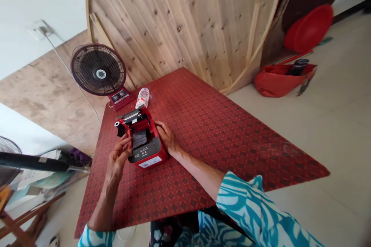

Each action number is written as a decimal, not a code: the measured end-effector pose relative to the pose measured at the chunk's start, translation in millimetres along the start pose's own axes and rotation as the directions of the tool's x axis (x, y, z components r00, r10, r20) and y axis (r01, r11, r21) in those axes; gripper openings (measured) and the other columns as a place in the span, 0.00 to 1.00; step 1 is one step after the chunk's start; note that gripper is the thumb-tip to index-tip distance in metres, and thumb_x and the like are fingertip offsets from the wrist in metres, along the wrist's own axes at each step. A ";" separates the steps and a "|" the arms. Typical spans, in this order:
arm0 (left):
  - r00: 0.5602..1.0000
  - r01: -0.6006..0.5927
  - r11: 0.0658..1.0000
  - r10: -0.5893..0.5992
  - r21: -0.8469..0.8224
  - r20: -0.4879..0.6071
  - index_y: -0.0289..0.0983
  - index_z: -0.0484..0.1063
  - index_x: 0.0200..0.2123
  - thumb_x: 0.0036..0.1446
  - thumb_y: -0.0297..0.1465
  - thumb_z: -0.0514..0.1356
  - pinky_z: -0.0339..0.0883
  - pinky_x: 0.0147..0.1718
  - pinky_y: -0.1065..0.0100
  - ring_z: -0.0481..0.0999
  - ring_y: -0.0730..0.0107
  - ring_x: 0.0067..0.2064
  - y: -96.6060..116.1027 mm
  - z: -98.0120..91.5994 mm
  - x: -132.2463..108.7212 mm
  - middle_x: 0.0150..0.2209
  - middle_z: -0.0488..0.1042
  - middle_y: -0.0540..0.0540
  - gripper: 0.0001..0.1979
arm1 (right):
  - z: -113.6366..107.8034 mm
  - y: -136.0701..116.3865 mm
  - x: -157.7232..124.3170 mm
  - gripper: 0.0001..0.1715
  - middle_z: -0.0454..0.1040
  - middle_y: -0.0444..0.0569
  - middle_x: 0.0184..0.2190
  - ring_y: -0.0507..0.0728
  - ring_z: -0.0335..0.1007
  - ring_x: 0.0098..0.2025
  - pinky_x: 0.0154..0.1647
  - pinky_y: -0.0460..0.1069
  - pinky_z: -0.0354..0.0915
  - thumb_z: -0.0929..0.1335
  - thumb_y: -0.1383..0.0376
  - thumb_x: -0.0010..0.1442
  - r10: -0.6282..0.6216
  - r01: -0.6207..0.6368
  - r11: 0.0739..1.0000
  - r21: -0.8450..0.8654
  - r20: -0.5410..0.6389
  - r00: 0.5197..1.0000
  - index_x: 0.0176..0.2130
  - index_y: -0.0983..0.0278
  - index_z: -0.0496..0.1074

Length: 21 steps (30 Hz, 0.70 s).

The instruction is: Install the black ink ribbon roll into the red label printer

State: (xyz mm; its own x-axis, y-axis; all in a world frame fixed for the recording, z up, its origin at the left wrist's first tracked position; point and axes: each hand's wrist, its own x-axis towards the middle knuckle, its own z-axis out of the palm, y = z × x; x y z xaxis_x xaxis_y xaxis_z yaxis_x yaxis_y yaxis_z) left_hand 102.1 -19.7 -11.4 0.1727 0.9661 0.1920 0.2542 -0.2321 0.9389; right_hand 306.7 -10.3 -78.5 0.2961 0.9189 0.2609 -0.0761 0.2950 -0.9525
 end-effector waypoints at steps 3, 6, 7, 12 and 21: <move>0.972 -0.235 0.893 0.220 0.383 0.085 0.41 0.79 0.37 0.54 0.38 0.63 0.66 0.51 0.59 0.74 0.60 0.50 26.9 -3.7 3.0 0.46 0.77 0.43 0.10 | 0.6 1.5 0.9 0.20 0.72 0.49 0.48 0.56 0.66 0.54 0.58 0.54 0.59 0.59 0.58 0.62 -0.010 0.010 1.000 0.001 -0.005 1.000 0.48 0.60 0.70; 0.922 -0.370 0.795 0.252 0.480 0.293 0.40 0.79 0.33 0.57 0.38 0.60 0.69 0.41 0.64 0.77 0.65 0.39 58.3 3.4 0.0 0.35 0.78 0.45 0.10 | 1.4 2.7 2.0 0.20 0.72 0.49 0.48 0.56 0.65 0.53 0.58 0.54 0.58 0.59 0.58 0.62 -0.022 0.022 1.000 -0.002 -0.001 1.000 0.48 0.60 0.70; 0.903 -0.403 0.776 0.252 0.485 0.347 0.40 0.78 0.33 0.58 0.37 0.59 0.69 0.40 0.65 0.77 0.65 0.38 67.4 7.3 -2.0 0.34 0.79 0.45 0.10 | 1.7 2.9 2.4 0.20 0.72 0.49 0.48 0.56 0.65 0.53 0.59 0.54 0.58 0.58 0.58 0.62 -0.031 0.031 1.000 -0.001 0.001 1.000 0.48 0.60 0.70; 0.819 -0.525 0.699 0.260 0.485 0.512 0.40 0.77 0.43 0.62 0.35 0.56 0.66 0.45 0.62 0.76 0.62 0.45 88.7 28.7 -3.1 0.42 0.79 0.43 0.12 | 2.1 2.8 3.2 0.18 0.72 0.48 0.47 0.55 0.66 0.52 0.59 0.54 0.58 0.59 0.59 0.61 -0.057 0.057 0.998 0.011 -0.007 0.998 0.47 0.58 0.70; 0.784 -0.619 0.411 0.273 0.669 0.557 0.43 0.78 0.40 0.59 0.36 0.56 0.59 0.50 0.52 0.73 0.52 0.46 72.6 29.6 30.1 0.41 0.79 0.42 0.11 | 3.1 4.8 4.5 0.18 0.73 0.48 0.46 0.55 0.66 0.52 0.58 0.53 0.59 0.59 0.60 0.61 -0.060 0.060 0.998 0.000 -0.024 0.998 0.47 0.59 0.71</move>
State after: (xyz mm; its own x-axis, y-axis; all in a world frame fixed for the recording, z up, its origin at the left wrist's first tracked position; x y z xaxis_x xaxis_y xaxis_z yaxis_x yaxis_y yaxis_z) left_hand 153.9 -10.9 54.1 0.7348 0.6313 0.2481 0.6348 -0.7689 0.0763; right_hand 304.7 -4.0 -81.4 0.3232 0.8928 0.3138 -0.0585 0.3498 -0.9350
